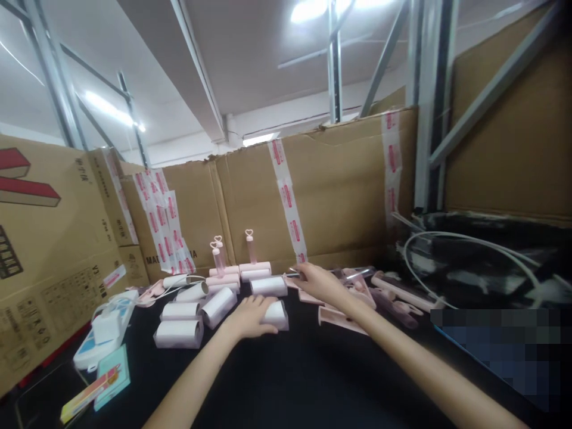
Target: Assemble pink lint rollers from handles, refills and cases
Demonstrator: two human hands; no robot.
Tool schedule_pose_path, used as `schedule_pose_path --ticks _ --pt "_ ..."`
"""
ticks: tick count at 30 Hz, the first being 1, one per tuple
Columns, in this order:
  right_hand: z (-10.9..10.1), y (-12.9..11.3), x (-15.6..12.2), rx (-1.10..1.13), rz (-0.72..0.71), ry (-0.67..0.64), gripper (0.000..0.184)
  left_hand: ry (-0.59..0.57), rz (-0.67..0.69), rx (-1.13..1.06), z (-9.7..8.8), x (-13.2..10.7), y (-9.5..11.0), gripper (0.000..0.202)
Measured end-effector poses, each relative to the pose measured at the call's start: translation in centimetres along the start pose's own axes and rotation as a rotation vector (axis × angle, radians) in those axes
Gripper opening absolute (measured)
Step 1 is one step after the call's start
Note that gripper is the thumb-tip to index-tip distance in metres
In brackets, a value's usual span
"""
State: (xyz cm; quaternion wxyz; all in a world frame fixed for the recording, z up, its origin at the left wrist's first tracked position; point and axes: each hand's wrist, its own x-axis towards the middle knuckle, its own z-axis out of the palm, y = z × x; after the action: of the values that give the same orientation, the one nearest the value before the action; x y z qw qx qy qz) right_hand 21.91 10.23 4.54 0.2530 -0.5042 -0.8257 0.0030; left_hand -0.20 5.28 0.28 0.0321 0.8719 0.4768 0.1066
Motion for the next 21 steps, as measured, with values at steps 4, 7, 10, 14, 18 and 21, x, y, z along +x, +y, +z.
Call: schedule_pose_path --ticks 4,7,10,14,18,21 --pt "2.4 -2.6 5.1 0.028 0.006 0.043 0.032 0.039 -0.069 0.008 0.0 0.4 -1.7 0.065" --pt "4.0 -4.4 9.6 0.058 0.096 0.052 0.039 0.105 -0.106 0.019 0.0 1.0 -2.9 0.067" --pt "5.1 -5.6 12.9 0.084 0.221 0.047 0.04 0.156 -0.117 0.034 0.0 1.5 -3.9 0.068" --pt "6.2 -6.3 14.3 0.142 0.253 0.076 0.03 0.196 -0.1 0.052 -0.1 1.2 -4.8 0.075" --pt "5.4 -6.0 13.5 0.241 0.14 0.163 0.031 0.418 -0.131 -0.066 -0.8 0.9 -4.5 0.092" --pt "2.9 -5.5 12.1 0.336 -0.015 0.234 0.036 0.759 -0.233 -0.26 -2.7 0.7 -3.5 0.081"
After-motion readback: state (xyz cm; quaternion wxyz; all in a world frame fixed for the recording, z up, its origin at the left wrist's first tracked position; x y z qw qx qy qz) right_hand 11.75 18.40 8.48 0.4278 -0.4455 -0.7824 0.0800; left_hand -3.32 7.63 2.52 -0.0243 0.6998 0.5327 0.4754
